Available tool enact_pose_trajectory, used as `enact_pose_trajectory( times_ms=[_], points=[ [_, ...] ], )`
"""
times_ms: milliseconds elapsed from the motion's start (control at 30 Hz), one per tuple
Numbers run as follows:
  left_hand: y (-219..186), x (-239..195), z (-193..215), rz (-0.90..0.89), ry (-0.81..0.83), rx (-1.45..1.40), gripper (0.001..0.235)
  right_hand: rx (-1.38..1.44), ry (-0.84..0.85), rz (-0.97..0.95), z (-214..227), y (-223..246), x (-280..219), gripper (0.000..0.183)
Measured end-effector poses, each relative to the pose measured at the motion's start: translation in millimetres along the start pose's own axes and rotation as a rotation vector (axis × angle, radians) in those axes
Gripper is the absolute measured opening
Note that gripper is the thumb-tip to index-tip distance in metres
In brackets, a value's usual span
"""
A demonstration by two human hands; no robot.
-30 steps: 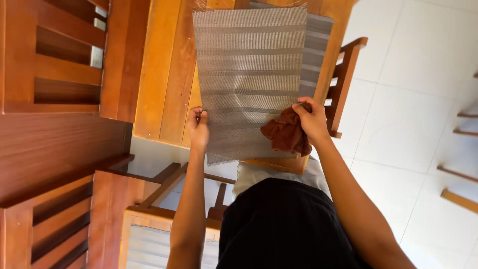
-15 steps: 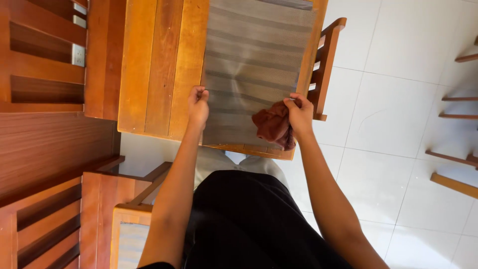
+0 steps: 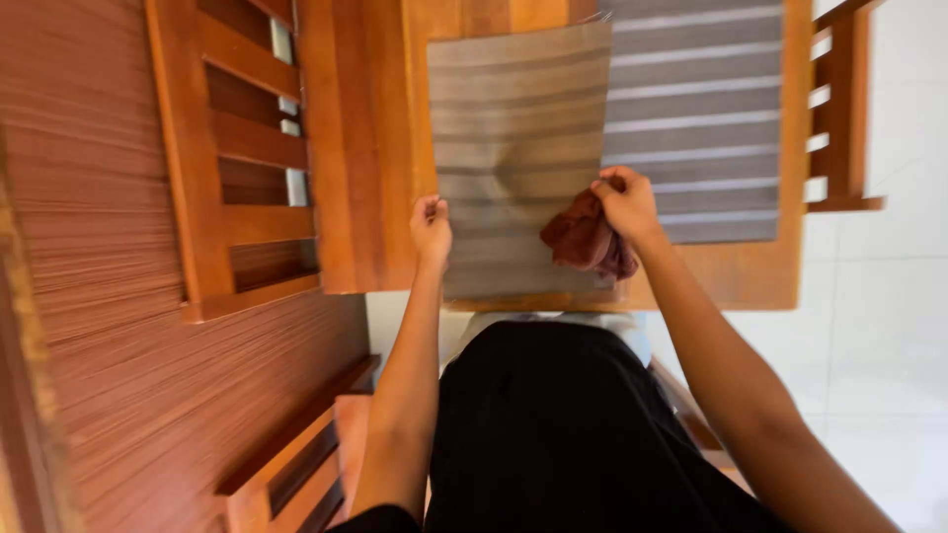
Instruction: Wiping down and collecting placemats from dining tables in a restaurant.
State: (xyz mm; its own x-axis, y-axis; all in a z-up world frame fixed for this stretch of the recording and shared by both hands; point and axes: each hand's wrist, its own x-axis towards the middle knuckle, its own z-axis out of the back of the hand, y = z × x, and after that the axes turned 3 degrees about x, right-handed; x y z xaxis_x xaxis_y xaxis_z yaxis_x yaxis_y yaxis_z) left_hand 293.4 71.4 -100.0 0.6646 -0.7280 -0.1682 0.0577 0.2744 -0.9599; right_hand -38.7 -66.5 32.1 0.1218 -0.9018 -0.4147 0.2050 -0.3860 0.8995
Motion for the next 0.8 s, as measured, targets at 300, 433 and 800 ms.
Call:
enact_pose_trajectory(
  times_ms=[300,433,800],
  points=[
    [-45.1,94.5,22.3,-0.048,0.075,0.184,0.033,-0.434,-0.395,0.282,-66.4,5.3,36.5,0.036],
    [-37.4,77.8,39.8,-0.137,0.216,0.362,0.059,-0.502,-0.431,0.287,-77.2,-4.1,16.2,0.037],
    [-27.0,47.3,37.9,-0.077,0.431,0.765,0.094,-0.419,0.078,0.063,-116.5,-45.0,0.8,0.057]
  ],
)
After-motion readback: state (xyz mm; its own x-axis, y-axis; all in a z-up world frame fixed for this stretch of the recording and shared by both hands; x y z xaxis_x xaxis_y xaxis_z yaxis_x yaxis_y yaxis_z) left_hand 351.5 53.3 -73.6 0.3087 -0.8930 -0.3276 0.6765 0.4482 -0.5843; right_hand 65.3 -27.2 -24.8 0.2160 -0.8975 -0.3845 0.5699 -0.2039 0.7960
